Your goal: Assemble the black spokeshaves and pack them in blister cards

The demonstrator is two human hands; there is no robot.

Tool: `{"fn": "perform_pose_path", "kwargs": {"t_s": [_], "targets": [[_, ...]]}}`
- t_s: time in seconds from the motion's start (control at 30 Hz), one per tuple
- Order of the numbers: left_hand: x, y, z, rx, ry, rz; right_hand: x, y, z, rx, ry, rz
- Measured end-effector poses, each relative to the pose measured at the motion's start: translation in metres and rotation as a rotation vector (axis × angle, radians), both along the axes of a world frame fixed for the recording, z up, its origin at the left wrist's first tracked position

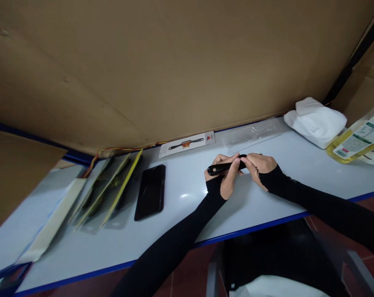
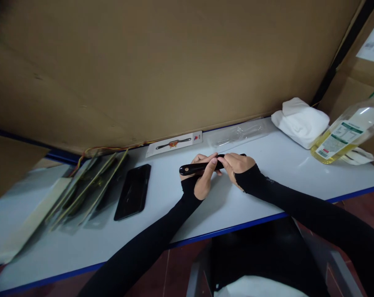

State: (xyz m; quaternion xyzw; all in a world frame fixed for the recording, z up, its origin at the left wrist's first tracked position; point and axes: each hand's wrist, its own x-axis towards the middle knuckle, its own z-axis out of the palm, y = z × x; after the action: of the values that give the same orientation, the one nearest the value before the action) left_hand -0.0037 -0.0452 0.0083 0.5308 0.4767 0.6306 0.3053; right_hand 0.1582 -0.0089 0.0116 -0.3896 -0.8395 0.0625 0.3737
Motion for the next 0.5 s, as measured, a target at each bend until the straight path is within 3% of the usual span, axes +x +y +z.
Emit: {"fn": "perform_pose_path", "kwargs": {"t_s": [0.3, 0.5], "targets": [[0.0067, -0.0035, 0.0045, 0.013, -0.014, 0.048, -0.0014, 0.0004, 0.0101, -0.247, 0.124, 0.065], [0.0008, 0.0029, 0.0026, -0.001, -0.031, -0.010, -0.0013, 0.0045, 0.0098, -0.208, 0.143, 0.073]]}}
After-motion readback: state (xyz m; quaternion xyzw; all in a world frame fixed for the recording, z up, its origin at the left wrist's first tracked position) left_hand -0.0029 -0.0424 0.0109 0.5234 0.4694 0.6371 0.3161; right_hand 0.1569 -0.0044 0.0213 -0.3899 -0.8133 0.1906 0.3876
